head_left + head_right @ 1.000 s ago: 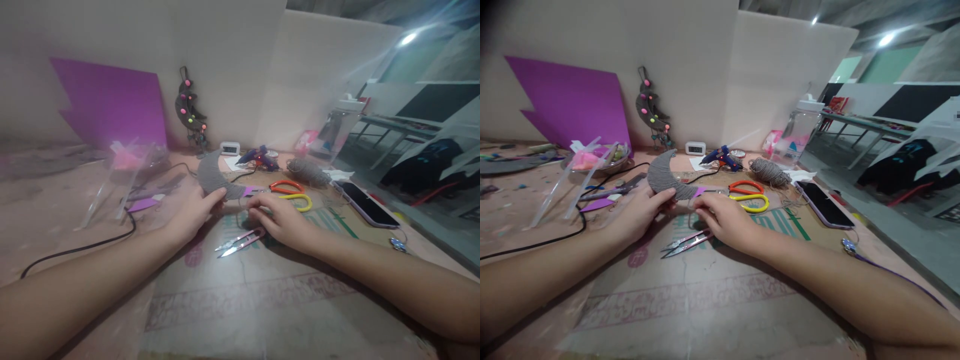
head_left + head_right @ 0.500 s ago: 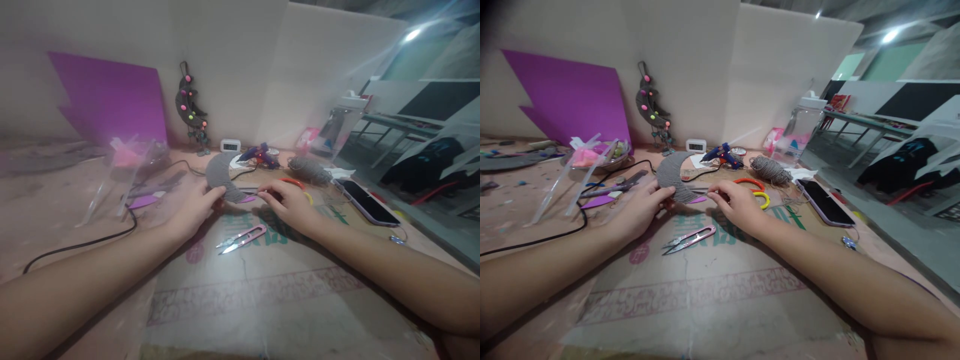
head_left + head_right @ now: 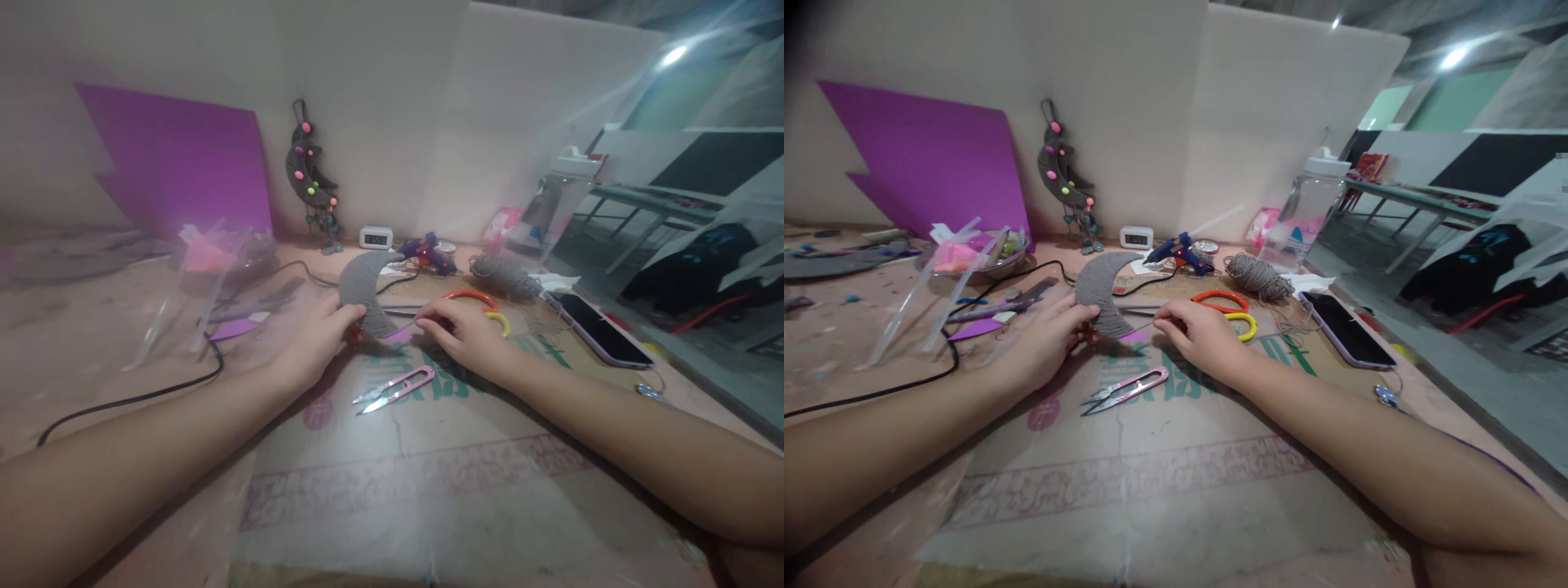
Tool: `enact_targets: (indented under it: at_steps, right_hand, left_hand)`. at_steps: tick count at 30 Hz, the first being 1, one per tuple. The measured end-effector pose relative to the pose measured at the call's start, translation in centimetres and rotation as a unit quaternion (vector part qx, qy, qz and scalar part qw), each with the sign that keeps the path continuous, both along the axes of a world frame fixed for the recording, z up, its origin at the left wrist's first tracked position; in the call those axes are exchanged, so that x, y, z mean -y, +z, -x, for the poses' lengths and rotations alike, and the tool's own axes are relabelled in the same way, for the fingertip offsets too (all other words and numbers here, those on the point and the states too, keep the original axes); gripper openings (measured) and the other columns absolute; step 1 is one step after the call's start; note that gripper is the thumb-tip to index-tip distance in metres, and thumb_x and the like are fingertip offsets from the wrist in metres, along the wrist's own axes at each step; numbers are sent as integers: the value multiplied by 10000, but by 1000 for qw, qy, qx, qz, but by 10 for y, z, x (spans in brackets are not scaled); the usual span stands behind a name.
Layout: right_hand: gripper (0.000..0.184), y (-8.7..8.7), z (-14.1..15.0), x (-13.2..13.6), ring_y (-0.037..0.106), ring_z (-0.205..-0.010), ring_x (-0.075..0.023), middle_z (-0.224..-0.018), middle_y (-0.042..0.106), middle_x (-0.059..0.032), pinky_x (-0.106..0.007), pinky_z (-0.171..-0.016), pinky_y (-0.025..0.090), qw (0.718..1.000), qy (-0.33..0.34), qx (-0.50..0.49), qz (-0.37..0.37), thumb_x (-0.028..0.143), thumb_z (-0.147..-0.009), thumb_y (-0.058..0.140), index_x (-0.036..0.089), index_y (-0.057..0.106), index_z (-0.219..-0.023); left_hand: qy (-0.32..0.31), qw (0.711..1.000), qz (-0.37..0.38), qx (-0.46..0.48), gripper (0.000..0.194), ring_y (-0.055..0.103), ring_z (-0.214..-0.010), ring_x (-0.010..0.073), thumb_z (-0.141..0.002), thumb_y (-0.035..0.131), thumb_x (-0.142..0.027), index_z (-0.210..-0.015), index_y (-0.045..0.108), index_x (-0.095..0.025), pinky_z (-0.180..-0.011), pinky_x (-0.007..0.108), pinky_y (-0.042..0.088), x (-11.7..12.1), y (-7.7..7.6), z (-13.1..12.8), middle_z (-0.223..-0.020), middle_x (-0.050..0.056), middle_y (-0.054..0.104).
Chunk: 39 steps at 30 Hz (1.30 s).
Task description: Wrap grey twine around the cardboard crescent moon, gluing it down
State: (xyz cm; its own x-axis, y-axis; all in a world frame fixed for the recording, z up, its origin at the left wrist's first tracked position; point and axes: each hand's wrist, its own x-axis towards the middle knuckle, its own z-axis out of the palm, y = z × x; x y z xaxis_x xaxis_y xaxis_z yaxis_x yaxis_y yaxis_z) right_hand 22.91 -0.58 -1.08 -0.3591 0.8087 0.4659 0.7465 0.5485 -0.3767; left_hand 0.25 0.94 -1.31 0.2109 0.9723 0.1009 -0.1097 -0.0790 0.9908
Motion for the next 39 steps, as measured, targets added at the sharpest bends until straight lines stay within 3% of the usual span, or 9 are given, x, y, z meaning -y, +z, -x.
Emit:
enact_targets:
  at_steps: [8,14,18,22,25,29,32,35,39]
  right_hand:
    - [141,-1,-1,0,611,-720,-161,-814,705,-26,-271,-661,429,1000,-4,-13,4,269,-925,560,194,674,-887]
    - [160,4,1,0,605,-969,-227,-1014,696,-82,-369,-875,454,998,31,-23,-50,241,-916,565,184,665,-1027]
    - [230,11,9,12,616,-774,-172,-963,691,-59,-308,-699,493,991,5,-120,65,266,-924,535,192,632,-1119]
    - [242,11,18,20,597,-691,-110,-1128,664,-70,-242,-579,478,950,67,-229,199,259,-902,547,199,579,-1135]
    - [264,9,22,21,543,-606,-78,-1037,661,-63,-214,-511,452,918,102,-277,264,254,-893,556,185,546,-1147]
    - [271,7,24,19,504,-547,-75,-793,615,4,-210,-489,434,901,99,-293,304,259,-878,584,171,550,-1132]
    - [227,6,23,15,530,-548,-88,-714,602,15,-211,-485,416,894,71,-306,319,302,-868,601,162,578,-1045]
    - [249,5,23,12,519,-528,-89,-644,567,30,-213,-481,403,887,77,-307,335,379,-850,620,154,601,-954]
    - [297,4,24,13,470,-498,-79,-592,513,54,-210,-471,406,891,102,-282,340,440,-822,644,156,603,-899]
  left_hand:
    - [-23,1000,2,-19,80,517,-612,152,-741,611,-280,-724,608,-202,-563,247,404,-3,-4,1,-673,3,577]
    - [-31,999,5,-15,97,536,-641,153,-777,613,-304,-769,631,-209,-590,245,413,-6,-9,1,-712,9,598]
    - [-37,999,1,-24,127,539,-644,153,-791,612,-325,-823,649,-207,-594,243,406,-6,-9,2,-736,6,605]
    - [-53,996,-35,-60,161,535,-676,154,-813,583,-327,-841,655,-186,-606,241,401,-3,-4,2,-765,12,610]
    - [-68,993,-47,-84,169,519,-666,143,-823,580,-327,-866,637,-174,-607,236,398,-1,0,1,-764,-1,602]
    - [-102,992,-36,-67,237,550,-675,126,-826,624,-334,-974,590,-152,-637,236,432,1,0,-1,-787,-7,601]
    - [-99,994,-16,-44,430,585,-668,126,-824,658,-316,-1194,494,-170,-643,237,458,2,-1,-1,-731,-34,583]
    - [-83,995,-44,-40,607,564,-618,112,-830,666,-299,-1360,377,-229,-610,222,446,3,-3,1,-676,-65,544]
    - [-90,988,-101,-73,330,564,-681,112,-852,636,-314,-1147,542,-200,-618,224,439,3,-6,2,-795,-17,585]
